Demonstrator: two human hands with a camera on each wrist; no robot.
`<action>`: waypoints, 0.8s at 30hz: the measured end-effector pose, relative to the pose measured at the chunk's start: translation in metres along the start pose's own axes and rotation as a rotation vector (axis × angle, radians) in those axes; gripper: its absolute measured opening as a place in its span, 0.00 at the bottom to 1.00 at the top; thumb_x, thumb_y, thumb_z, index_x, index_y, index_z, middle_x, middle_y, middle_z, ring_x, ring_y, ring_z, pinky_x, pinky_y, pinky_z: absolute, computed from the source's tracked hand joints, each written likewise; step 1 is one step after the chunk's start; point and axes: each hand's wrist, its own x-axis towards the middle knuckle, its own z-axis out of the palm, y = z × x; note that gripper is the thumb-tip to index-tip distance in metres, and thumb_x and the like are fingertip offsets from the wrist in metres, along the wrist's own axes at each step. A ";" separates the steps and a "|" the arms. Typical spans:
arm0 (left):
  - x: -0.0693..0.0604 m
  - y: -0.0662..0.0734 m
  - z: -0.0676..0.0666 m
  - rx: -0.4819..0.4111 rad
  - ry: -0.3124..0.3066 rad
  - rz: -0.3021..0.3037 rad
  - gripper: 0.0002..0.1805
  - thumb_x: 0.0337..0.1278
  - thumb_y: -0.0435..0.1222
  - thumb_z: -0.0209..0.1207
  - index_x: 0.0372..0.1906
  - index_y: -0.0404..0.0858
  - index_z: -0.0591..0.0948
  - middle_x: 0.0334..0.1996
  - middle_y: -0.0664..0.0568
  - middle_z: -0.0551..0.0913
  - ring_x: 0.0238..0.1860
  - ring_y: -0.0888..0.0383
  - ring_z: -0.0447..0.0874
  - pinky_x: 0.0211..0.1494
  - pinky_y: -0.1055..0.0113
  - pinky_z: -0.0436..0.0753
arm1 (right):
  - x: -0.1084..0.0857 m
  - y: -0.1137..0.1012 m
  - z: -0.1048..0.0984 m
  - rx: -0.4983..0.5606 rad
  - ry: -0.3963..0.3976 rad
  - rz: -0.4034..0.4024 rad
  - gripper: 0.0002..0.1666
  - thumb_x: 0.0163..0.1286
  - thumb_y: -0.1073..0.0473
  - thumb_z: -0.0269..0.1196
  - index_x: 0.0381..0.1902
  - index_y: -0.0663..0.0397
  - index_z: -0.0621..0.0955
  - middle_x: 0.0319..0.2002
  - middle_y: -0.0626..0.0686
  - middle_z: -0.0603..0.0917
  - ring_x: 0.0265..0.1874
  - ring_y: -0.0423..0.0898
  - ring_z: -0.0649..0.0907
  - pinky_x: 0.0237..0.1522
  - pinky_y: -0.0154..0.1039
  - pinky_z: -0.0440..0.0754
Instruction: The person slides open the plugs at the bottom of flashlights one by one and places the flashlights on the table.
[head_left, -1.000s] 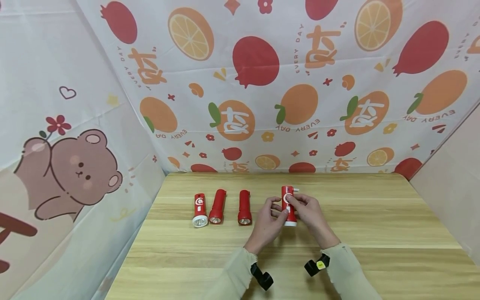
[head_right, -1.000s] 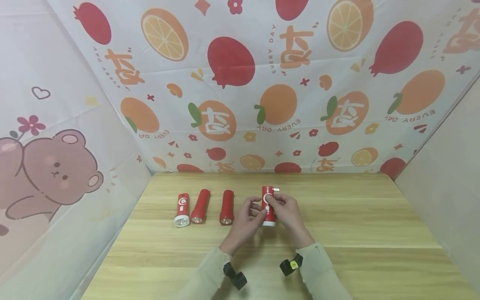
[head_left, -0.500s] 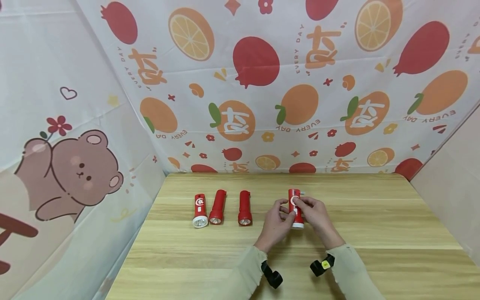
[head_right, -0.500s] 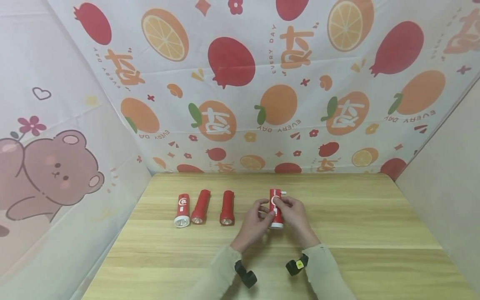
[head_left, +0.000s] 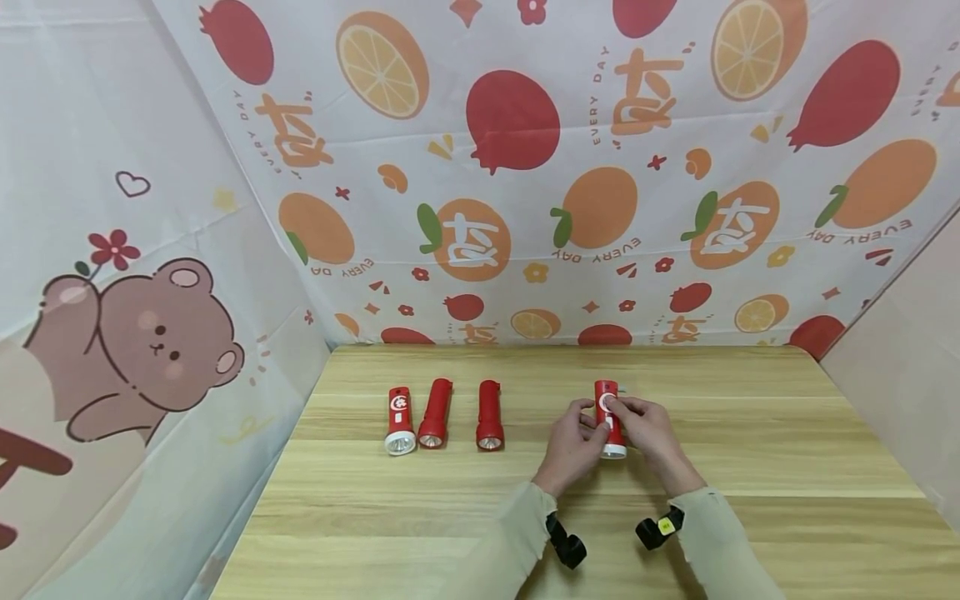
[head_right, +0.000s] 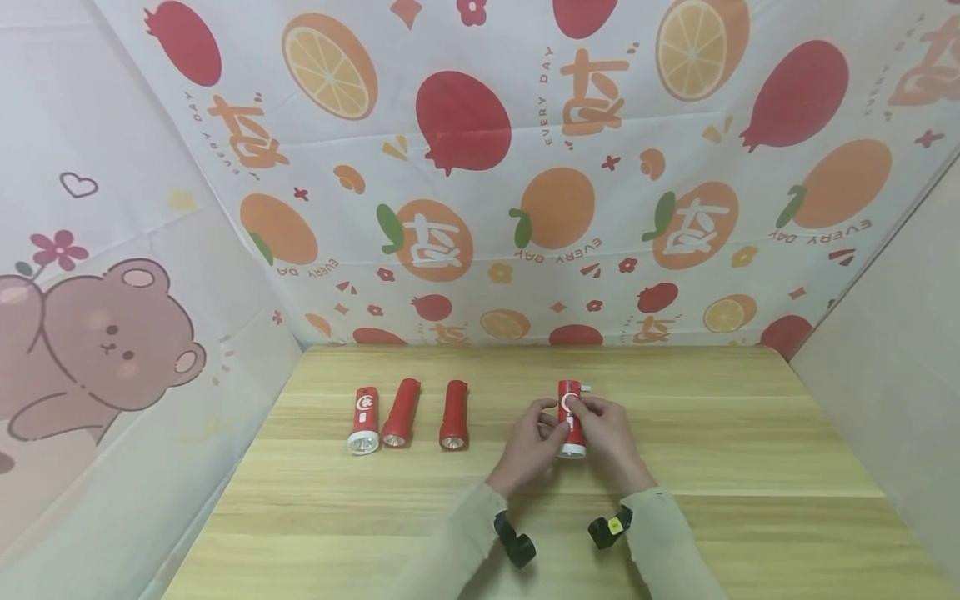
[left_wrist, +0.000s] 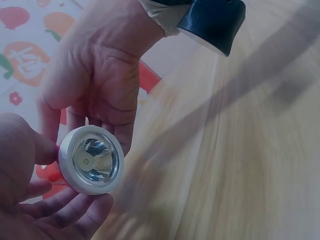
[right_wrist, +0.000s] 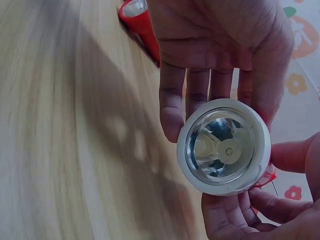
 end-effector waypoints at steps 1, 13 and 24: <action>0.000 0.000 0.002 0.006 -0.002 -0.001 0.25 0.69 0.38 0.59 0.67 0.35 0.72 0.43 0.46 0.83 0.38 0.61 0.86 0.38 0.71 0.82 | 0.001 0.001 -0.001 -0.009 0.004 0.003 0.34 0.76 0.40 0.59 0.66 0.61 0.77 0.63 0.63 0.78 0.46 0.42 0.82 0.42 0.32 0.85; 0.007 -0.006 0.017 -0.001 -0.030 -0.046 0.20 0.74 0.36 0.53 0.66 0.37 0.75 0.44 0.47 0.84 0.39 0.64 0.83 0.41 0.70 0.83 | 0.010 0.014 -0.014 -0.069 0.029 0.006 0.35 0.76 0.41 0.59 0.66 0.63 0.76 0.65 0.66 0.77 0.54 0.49 0.82 0.43 0.31 0.82; 0.013 -0.006 0.027 0.008 -0.064 -0.088 0.22 0.76 0.35 0.47 0.69 0.39 0.74 0.45 0.53 0.83 0.39 0.66 0.78 0.44 0.69 0.81 | 0.014 0.016 -0.025 -0.125 0.045 0.004 0.35 0.76 0.41 0.58 0.66 0.64 0.76 0.65 0.66 0.76 0.57 0.52 0.80 0.44 0.32 0.81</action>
